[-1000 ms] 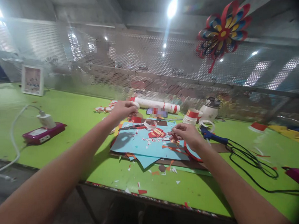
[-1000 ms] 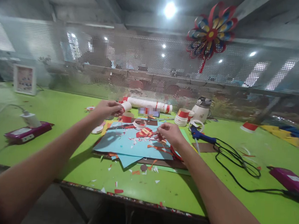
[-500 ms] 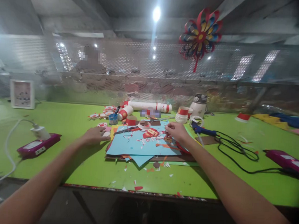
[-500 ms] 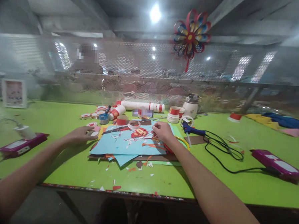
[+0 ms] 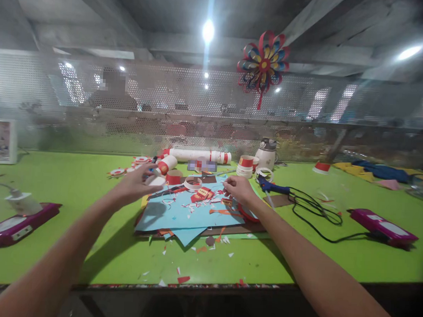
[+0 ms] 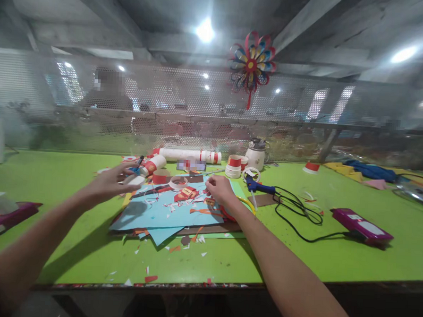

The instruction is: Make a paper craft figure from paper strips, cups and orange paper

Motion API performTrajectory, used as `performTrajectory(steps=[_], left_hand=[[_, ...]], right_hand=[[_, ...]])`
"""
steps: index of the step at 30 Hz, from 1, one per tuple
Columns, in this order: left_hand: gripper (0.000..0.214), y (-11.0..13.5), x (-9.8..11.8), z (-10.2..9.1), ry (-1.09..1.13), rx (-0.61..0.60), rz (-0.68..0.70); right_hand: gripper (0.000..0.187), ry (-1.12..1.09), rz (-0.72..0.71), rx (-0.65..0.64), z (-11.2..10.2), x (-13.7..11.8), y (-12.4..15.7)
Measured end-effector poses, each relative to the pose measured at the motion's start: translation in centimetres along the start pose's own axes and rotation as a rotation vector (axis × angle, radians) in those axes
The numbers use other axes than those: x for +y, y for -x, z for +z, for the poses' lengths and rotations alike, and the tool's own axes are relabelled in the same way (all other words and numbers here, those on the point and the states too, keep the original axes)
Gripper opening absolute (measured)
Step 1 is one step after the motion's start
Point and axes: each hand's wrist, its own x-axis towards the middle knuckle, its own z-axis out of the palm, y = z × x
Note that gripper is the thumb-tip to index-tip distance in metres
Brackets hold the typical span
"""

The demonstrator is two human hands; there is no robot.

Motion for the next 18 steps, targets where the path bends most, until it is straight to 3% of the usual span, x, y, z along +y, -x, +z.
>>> performTrajectory(steps=[4,7,11,18], left_hand=[[0.068,-0.8,5.6,5.4,0.114,-0.229,0.213],[0.058,-1.2,7.5,9.1,0.145,-0.334,0.26],[0.062,-1.1,7.6,11.7,0.138,-0.331,0.239],[0.07,0.0,6.5,12.8,0.187,-0.267,0.177]], right_hand=[[0.01,0.0,-0.012,0.01,-0.8,-0.7,0.0],[0.012,-0.002,-0.013,0.006,-1.4,-1.2,0.2],[0.015,0.012,-0.027,-0.039,-1.6,-2.0,0.7],[0.019,0.08,-0.13,-0.164,-0.8,-3.2,2.0]])
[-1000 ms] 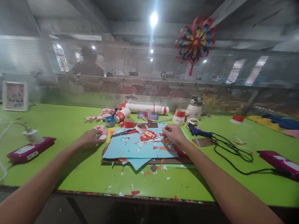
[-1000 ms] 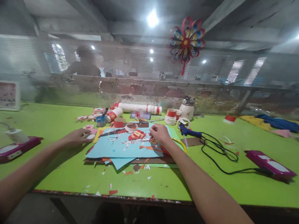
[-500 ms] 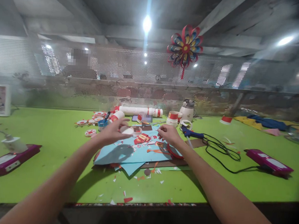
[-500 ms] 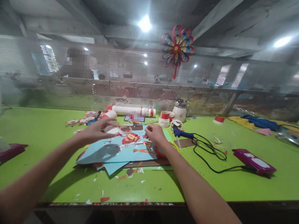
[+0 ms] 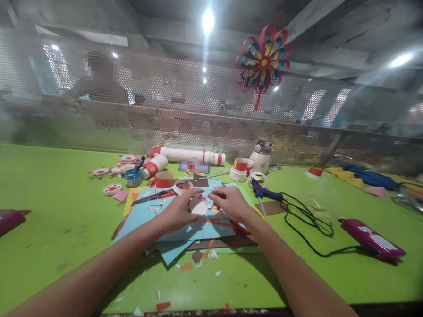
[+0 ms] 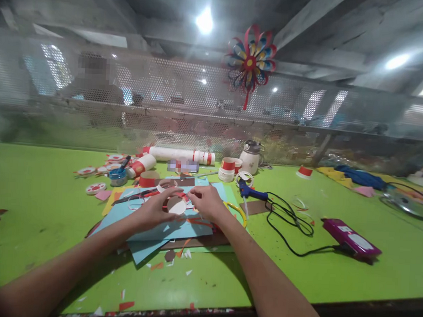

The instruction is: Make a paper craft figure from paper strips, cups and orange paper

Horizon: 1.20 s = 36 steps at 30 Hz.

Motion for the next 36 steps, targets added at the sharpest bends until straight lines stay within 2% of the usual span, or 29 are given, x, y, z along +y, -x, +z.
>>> performTrajectory(steps=[5,11,14,18,23,25,30,36], left_hand=[[0.061,0.1,-0.1,0.1,0.114,0.027,-0.024],[0.055,0.7,1.5,-0.2,0.203,0.118,-0.056],[0.054,1.0,2.0,-0.1,0.205,0.127,-0.068],[0.063,1.1,1.9,0.2,0.39,0.052,-0.078],[0.056,1.2,1.9,-0.3,0.919,-0.049,-0.15],[0.051,1.3,2.0,-0.7,1.052,-0.078,-0.18],[0.043,1.3,1.8,-1.1,1.129,-0.186,-0.182],[0.046,1.3,1.5,-1.2,1.163,-0.188,-0.272]], right_hand=[[0.018,0.018,-0.01,-0.023,1.1,-0.9,0.6],[0.02,0.034,-0.017,0.04,1.9,-1.4,0.9],[0.022,0.065,-0.044,0.071,2.0,-1.4,0.9],[0.028,0.125,-0.105,0.09,1.8,-1.8,1.1],[0.022,0.19,-0.195,0.121,1.3,-2.0,1.2],[0.019,0.233,-0.243,0.133,1.2,-2.0,1.2],[0.02,0.276,-0.274,0.148,1.1,-2.0,1.2],[0.02,0.255,-0.275,0.13,0.9,-2.1,1.2]])
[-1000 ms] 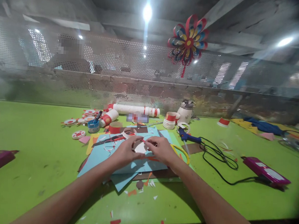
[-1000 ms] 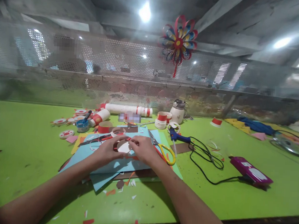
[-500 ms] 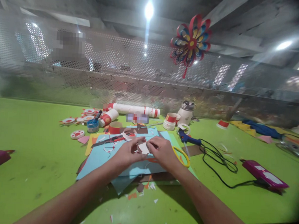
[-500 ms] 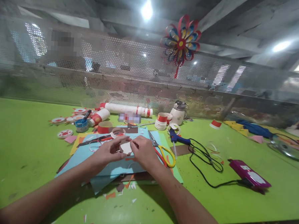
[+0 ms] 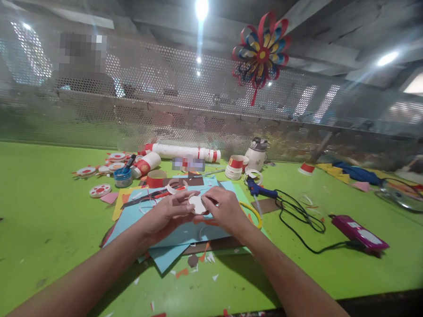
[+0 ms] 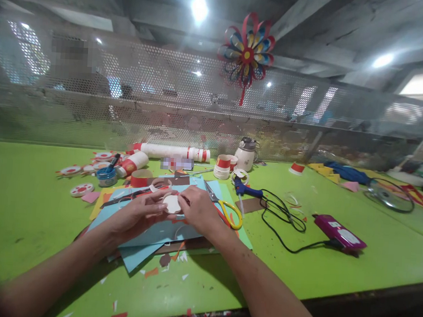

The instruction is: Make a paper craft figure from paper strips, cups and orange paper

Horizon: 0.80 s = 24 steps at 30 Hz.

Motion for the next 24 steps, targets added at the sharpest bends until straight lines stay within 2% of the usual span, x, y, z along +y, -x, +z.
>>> performTrajectory(steps=[8,11,15,19,24], left_hand=[[0.042,0.1,0.2,0.5,0.019,0.045,0.007],[0.038,-0.1,-0.2,0.6,0.017,0.052,0.005],[0.04,-0.3,-0.7,0.4,0.023,0.034,0.015],[0.042,-0.4,-0.9,0.2,0.044,0.024,-0.002],[0.041,-0.4,-0.9,0.2,0.069,0.032,-0.01]], right_hand=[[0.014,-0.08,0.076,0.099,-1.0,0.4,-0.2],[0.016,-0.082,0.035,0.001,-1.5,0.4,-0.2],[0.017,0.027,-0.069,-0.149,-1.6,0.4,-0.1],[0.016,0.138,-0.061,-0.223,-1.2,0.5,0.0],[0.015,0.153,-0.063,-0.269,-1.1,0.3,0.1]])
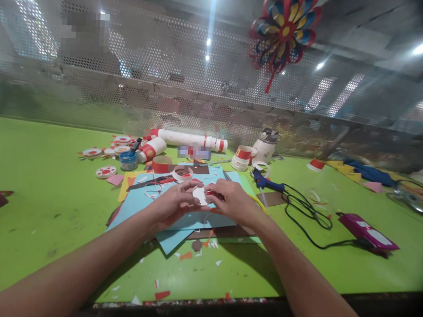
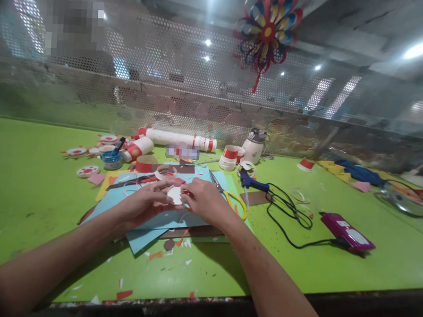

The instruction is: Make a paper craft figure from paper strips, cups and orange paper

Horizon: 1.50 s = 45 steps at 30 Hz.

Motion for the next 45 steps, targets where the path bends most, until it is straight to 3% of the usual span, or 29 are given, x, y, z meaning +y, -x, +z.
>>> performTrajectory(steps=[14,17,26,34,41,45], left_hand=[[0.038,0.2,0.1,0.3,-0.027,0.019,-0.013],[0.039,0.3,0.2,0.3,-0.021,0.0,-0.001],[0.037,0.2,0.2,0.1,-0.097,0.033,0.008],[0.036,0.1,0.1,-0.1,-0.144,0.059,-0.035],[0.039,0.7,0.3,0.7,-0.206,-0.059,-0.107],[0.038,0.6,0.4,0.6,-0.207,-0.041,-0.136]], right_hand=[[0.02,-0.306,0.196,-0.08,-2.3,0.1,0.0],[0.029,-0.383,0.264,-0.103,-2.4,0.4,0.0],[0.025,-0.591,0.323,-0.147,-1.5,0.4,0.1],[0.023,-0.412,0.388,0.001,-1.6,0.5,-0.2],[0.028,-0.655,0.514,-0.128,-0.4,-0.4,-0.5],[0.027,-0.921,0.634,-0.128,0.3,-0.6,-0.4]])
